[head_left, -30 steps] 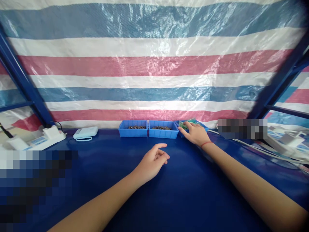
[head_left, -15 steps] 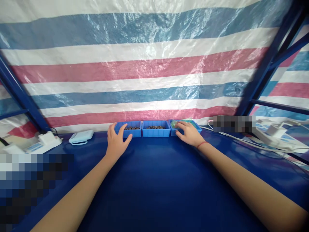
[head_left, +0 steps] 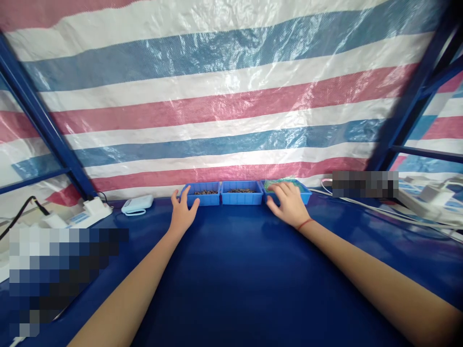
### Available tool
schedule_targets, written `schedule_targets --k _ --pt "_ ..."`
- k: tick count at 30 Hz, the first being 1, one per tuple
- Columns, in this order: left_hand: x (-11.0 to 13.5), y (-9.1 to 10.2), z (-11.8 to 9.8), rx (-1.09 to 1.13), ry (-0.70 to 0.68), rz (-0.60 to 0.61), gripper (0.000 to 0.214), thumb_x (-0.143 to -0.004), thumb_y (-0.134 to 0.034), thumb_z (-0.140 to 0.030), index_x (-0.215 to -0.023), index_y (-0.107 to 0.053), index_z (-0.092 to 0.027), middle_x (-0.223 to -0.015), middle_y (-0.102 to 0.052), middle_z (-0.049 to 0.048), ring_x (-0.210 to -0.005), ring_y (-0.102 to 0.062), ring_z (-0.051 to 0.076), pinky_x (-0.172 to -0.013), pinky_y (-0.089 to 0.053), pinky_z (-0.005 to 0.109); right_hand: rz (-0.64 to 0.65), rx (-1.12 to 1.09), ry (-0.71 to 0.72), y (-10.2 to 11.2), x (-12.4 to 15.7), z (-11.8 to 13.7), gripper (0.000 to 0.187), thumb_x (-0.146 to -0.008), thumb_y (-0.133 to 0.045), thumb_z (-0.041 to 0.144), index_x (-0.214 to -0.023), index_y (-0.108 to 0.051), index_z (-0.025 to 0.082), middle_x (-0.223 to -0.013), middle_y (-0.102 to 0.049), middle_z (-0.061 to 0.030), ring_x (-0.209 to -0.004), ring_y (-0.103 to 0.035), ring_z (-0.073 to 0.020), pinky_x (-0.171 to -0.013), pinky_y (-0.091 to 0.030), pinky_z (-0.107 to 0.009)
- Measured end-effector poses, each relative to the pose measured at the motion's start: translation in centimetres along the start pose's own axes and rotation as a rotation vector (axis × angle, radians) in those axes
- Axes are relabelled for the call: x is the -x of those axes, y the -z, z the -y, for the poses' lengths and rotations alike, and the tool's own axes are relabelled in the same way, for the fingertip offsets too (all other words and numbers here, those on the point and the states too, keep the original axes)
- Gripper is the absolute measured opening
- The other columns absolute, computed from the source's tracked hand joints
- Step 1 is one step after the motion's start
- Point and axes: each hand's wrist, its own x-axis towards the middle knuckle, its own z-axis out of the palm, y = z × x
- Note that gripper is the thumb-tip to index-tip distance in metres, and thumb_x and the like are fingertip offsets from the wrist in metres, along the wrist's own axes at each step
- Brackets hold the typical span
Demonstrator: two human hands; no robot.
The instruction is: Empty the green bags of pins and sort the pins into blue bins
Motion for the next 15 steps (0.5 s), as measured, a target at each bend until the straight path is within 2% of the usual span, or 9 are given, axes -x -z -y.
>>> schedule_targets --k 1,3,6,10,12,15 --pt "-0.1 0.0 0.1 0.008 0.02 -0.011 0.059 -0.088 -0.047 -0.043 -0.141 -0.033 -0.022 -0.144 -0.023 0.0171 -0.135 -0.03 0.032 -0.107 -0.032 0.047 0.033 -0.061 0.042 0.1 0.2 1.1 0.018 -0.086 -0.045 0.027 -0.096 -0.057 0.018 -0.096 -0.062 -0.0104 -0.095 -0.053 -0.0261 -0.085 -0.04 -0.038" --pt "-0.3 0.0 0.4 0.017 0.036 -0.01 0.059 -0.088 -0.048 -0.038 -0.141 -0.032 -0.019 -0.139 -0.035 0.0171 -0.133 -0.034 0.03 -0.108 -0.031 0.046 0.193 -0.214 0.143 0.3 0.5 3.4 0.012 -0.087 -0.044 0.024 -0.086 -0.055 0.02 -0.08 -0.06 -0.005 -0.076 -0.055 -0.0188 -0.073 -0.042 -0.03" --pt "-0.3 -0.1 0.6 0.025 0.036 0.022 0.05 -0.085 -0.053 -0.033 -0.134 -0.043 -0.022 -0.131 -0.047 0.0135 -0.126 -0.043 0.028 -0.107 -0.032 0.045 0.423 -0.351 0.23 0.3 1.1 5.6 0.015 -0.087 -0.045 0.022 -0.074 -0.052 0.02 -0.067 -0.054 0.0008 -0.059 -0.049 -0.0126 -0.058 -0.036 -0.024" --pt "0.0 -0.2 0.0 0.048 0.063 0.015 0.038 -0.08 -0.059 -0.041 -0.113 -0.056 -0.022 -0.118 -0.055 0.011 -0.117 -0.05 0.028 -0.102 -0.037 0.044 0.447 -0.362 0.181 0.2 1.2 5.9 0.018 -0.086 -0.045 0.021 -0.069 -0.052 0.019 -0.065 -0.052 0.0012 -0.058 -0.047 -0.0116 -0.056 -0.034 -0.023" --pt "0.3 -0.1 -0.4 0.056 0.096 -0.05 0.036 -0.077 -0.062 -0.048 -0.098 -0.058 -0.019 -0.121 -0.052 0.0126 -0.124 -0.044 0.029 -0.104 -0.033 0.043 0.45 -0.373 0.183 0.1 1.2 5.6 0.018 -0.087 -0.045 0.021 -0.071 -0.053 0.019 -0.066 -0.053 0.0009 -0.059 -0.048 -0.0119 -0.057 -0.034 -0.023" --pt "0.6 0.5 -0.9 0.067 0.157 -0.177 0.036 -0.083 -0.05 -0.053 -0.074 -0.055 -0.018 -0.121 -0.051 0.0137 -0.127 -0.038 0.029 -0.106 -0.029 0.041 0.447 -0.378 0.193 0.1 1.2 5.4 0.017 -0.087 -0.045 0.022 -0.071 -0.053 0.02 -0.068 -0.055 0.0002 -0.06 -0.05 -0.0126 -0.058 -0.035 -0.023"
